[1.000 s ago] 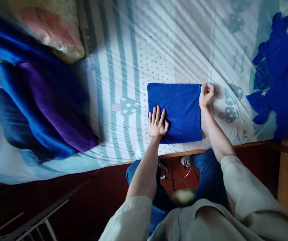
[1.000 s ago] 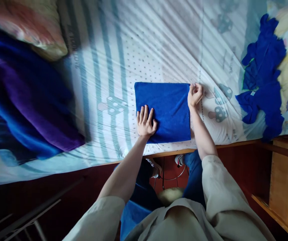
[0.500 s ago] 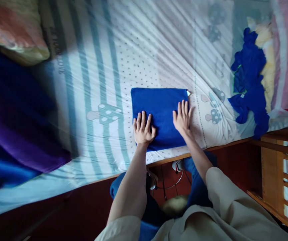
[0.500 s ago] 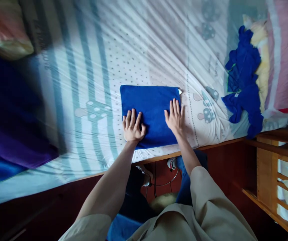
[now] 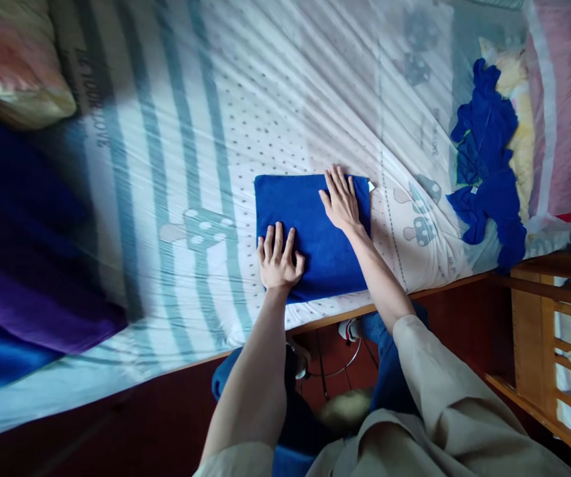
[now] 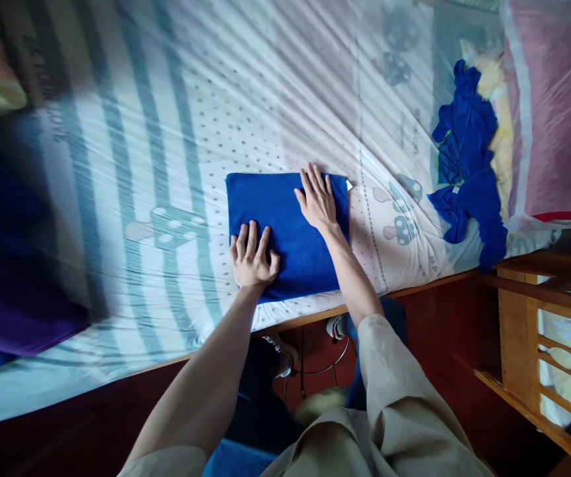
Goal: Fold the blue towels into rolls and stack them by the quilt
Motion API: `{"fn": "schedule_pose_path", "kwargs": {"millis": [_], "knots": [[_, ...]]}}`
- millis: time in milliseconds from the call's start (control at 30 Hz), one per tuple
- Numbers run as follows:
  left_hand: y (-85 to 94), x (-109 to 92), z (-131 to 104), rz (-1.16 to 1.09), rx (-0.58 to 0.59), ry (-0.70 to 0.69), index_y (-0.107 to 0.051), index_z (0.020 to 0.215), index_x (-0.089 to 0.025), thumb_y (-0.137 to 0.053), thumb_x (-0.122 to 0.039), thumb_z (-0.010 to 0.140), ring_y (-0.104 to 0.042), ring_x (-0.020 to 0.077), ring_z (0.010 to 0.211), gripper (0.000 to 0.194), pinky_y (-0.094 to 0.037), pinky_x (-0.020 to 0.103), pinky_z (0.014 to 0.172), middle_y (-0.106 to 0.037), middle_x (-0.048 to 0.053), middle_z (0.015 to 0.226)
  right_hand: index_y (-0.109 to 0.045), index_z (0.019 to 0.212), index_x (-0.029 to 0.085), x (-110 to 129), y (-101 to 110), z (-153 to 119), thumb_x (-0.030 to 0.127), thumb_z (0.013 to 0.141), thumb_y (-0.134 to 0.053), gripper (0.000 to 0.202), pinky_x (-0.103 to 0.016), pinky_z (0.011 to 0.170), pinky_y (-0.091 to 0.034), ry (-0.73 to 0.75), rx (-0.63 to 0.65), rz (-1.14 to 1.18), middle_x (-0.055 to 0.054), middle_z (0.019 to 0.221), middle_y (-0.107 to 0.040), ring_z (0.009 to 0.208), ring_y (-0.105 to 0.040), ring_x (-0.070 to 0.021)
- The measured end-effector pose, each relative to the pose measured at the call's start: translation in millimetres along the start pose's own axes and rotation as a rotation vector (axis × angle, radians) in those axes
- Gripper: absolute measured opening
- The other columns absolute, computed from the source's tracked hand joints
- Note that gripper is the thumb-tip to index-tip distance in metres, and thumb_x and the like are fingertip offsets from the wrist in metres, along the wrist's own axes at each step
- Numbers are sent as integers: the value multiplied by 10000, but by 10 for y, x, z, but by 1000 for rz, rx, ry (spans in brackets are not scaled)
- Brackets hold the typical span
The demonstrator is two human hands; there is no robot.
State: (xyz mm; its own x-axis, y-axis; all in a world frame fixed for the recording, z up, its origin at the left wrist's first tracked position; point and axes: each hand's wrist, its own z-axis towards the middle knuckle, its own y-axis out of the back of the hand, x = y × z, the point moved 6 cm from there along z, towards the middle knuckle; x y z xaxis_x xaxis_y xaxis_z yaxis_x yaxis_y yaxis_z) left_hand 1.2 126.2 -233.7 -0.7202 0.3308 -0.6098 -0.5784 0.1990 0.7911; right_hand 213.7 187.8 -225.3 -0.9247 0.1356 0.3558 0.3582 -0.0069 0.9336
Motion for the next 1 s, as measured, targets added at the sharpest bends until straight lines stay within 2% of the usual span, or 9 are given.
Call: {"fn": "schedule_pose_path", "kwargs": {"millis": [200, 300, 367, 467, 533, 633, 733, 900, 1000], "knots": [[0, -16, 8, 21, 13, 6, -539, 1505, -168, -552, -312, 868, -248, 336, 1574, 653, -147, 562, 1300, -355, 105, 1667, -159, 1659, 113, -318, 147, -241, 407, 1074, -279, 665, -561, 1315, -44, -21, 69, -72, -121, 1729, -172, 1617, -86, -256], [7, -17, 12, 28, 21, 12, -527, 1513, -164, -547, -313, 871, -238, 332, 1577, 659, -143, 558, 1302, -349, 102, 1670, -134, 1659, 92, -196, 139, -383, 425, 1070, -302, 698, -627, 1293, -54, -115, 42, -109, -145, 1735, -110, 1617, -47, -312], [9, -19, 14, 26, 33, 15, -515, 1522, -166, -546, -316, 873, -232, 329, 1580, 667, -142, 556, 1303, -347, 98, 1672, -133, 1663, 112, 61, 53, -626, 435, 1064, -326, 708, -638, 1288, -85, -117, 58, -82, -136, 1738, -101, 1616, -35, -325], [9, -14, 14, 30, 53, 19, -490, 1540, -171, -551, -327, 876, -218, 326, 1584, 685, -134, 558, 1306, -344, 90, 1674, -189, 1659, 146, 365, -78, -1206, 428, 1059, -344, 681, -573, 1301, -138, -55, 128, -15, -120, 1728, -183, 1613, -108, -286], [5, -5, 10, 39, 64, 20, -479, 1548, -171, -554, -333, 876, -208, 326, 1587, 695, -125, 557, 1307, -338, 87, 1677, -221, 1652, 135, 290, -62, -1592, 436, 1062, -321, 669, -550, 1301, -149, -112, 105, -36, -137, 1711, -239, 1604, -165, -271], [-7, 11, 3, 52, 81, 16, -463, 1558, -168, -554, -324, 879, -190, 326, 1592, 703, -112, 547, 1311, -318, 89, 1686, -243, 1643, 107, -61, 24, -1944, 422, 1067, -266, 657, -558, 1290, -158, -282, 16, -105, -170, 1701, -255, 1597, -193, -274], [-12, 12, 2, 70, 83, 8, -444, 1570, -171, -537, -318, 893, -179, 321, 1595, 699, -108, 538, 1310, -287, 95, 1697, -254, 1638, 90, -241, 41, -2005, 406, 1063, -261, 656, -555, 1284, -157, -336, -23, -135, -188, 1700, -245, 1596, -189, -282], [12, -118, 36, 122, 58, -24, -424, 1575, -141, -477, -316, 940, -180, 322, 1594, 661, -146, 558, 1290, -275, 150, 1693, -304, 1622, 92, -174, 67, -1956, 391, 1058, -310, 638, -495, 1288, -149, -309, -53, -138, -179, 1693, -275, 1585, -207, -258], [55, -263, -51, 148, 62, -68, -437, 1564, -122, -431, -327, 985, -158, 326, 1597, 614, -154, 583, 1279, -285, 168, 1685, -321, 1615, 88, -180, 93, -1964, 382, 1056, -328, 632, -470, 1290, -137, -317, -78, -141, -175, 1689, -288, 1577, -224, -251]]}}
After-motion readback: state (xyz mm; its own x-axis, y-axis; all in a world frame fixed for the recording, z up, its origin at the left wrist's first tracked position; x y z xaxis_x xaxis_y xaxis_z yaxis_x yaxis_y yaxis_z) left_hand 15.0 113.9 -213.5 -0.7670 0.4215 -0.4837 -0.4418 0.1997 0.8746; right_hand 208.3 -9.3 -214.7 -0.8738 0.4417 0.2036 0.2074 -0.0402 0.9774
